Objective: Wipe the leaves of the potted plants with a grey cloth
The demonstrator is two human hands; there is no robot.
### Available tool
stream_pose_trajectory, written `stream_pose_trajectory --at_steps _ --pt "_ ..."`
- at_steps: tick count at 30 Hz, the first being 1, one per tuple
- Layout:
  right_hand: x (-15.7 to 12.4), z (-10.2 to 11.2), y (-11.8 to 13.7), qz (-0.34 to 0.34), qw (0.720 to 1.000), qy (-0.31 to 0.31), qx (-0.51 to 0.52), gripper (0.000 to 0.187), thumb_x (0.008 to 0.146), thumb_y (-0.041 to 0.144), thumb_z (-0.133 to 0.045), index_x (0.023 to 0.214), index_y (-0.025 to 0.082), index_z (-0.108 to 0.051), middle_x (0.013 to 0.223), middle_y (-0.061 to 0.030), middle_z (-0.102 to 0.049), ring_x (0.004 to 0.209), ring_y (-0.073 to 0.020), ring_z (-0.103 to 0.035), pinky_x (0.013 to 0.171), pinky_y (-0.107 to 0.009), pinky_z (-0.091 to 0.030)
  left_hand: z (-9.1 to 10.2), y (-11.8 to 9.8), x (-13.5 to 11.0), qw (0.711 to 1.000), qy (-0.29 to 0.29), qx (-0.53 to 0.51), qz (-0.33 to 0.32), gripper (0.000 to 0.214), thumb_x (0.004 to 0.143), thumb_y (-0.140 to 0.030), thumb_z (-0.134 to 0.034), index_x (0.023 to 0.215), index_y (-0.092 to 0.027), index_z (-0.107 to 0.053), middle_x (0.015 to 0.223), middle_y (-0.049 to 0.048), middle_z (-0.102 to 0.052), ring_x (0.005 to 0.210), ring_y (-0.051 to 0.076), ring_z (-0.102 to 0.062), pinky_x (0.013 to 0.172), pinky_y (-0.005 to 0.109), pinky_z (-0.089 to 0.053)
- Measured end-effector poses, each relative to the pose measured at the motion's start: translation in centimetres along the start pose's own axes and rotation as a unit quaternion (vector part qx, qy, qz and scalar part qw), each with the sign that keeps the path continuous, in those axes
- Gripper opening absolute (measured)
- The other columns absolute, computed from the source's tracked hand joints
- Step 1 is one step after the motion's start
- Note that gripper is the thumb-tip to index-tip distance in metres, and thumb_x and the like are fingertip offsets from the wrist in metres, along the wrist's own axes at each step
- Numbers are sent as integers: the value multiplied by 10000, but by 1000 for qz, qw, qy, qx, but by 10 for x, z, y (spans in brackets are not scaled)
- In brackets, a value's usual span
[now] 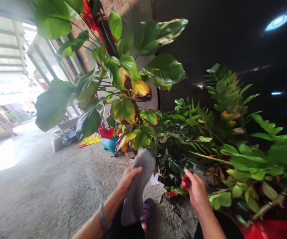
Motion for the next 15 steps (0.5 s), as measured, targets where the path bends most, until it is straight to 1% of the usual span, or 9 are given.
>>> stream_pose_trajectory --at_steps 2,3,4,6,9,11,12,13,15 --pt "-2 2 1 -2 1000 -6 -2 391 260 380 -889 429 188 -592 385 18 -568 328 -90 -458 310 -215 -396 0 32 -20 998 42 -13 40 306 519 -380 -792 634 -128 -664 492 4 -605 428 116 -510 437 245 -405" --pt "-2 2 1 -4 1000 -9 -4 393 254 376 -888 432 187 -593 384 19 -568 326 -89 -458 309 -213 -394 2 35 -30 997 55 -27 48 321 514 -387 -793 650 -123 -670 504 11 -615 438 121 -524 442 244 -415" --pt "-3 3 1 -5 1000 -10 -6 394 250 374 -887 435 186 -595 382 19 -569 324 -89 -458 309 -213 -393 4 28 -37 996 60 -43 42 330 511 -385 -796 669 -123 -671 519 16 -625 449 127 -540 448 244 -427" --pt "-3 3 1 -6 1000 -9 -8 396 252 373 -886 435 181 -592 380 18 -569 319 -88 -458 312 -213 -395 11 -9 -43 997 37 -74 -1 336 508 -373 -797 704 -141 -654 543 13 -637 469 144 -568 456 249 -454" --pt "-3 2 3 5 1000 -3 -8 398 274 378 -888 443 180 -586 387 17 -578 323 -88 -469 324 -209 -401 25 -78 -31 985 -66 -139 -84 356 514 -360 -778 769 -195 -591 589 -24 -646 499 155 -593 463 254 -483" --pt "-3 1 4 14 1000 0 -4 399 284 379 -888 458 185 -586 393 20 -584 327 -90 -474 330 -209 -405 22 -103 -16 975 -94 -159 -124 373 521 -360 -769 809 -204 -589 616 -36 -659 512 146 -595 469 245 -488" --pt "-2 0 4 15 1000 2 -3 397 285 377 -887 465 186 -589 395 21 -585 329 -92 -475 333 -211 -406 16 -103 -8 976 -89 -149 -129 364 523 -358 -770 804 -198 -602 611 -35 -661 510 139 -590 473 239 -486" --pt "-2 -1 4 15 1000 5 -2 393 285 374 -886 469 187 -593 396 21 -586 332 -93 -476 336 -214 -407 8 -96 0 982 -75 -125 -122 345 522 -356 -775 780 -188 -619 590 -32 -658 499 133 -580 471 235 -481" --pt "-2 -2 4 17 1000 8 -6 381 295 375 -878 467 185 -596 401 17 -587 336 -95 -476 342 -220 -404 -5 -57 7 996 -40 -52 -67 302 502 -347 -794 685 -161 -643 524 -16 -640 462 125 -551 445 231 -455"
Point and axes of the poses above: each hand's wrist, its own x-axis towards the middle knuckle, its own z-axis out of the back of the hand, y = z × x, the point moved 9 cm from there along x, towards the middle knuckle
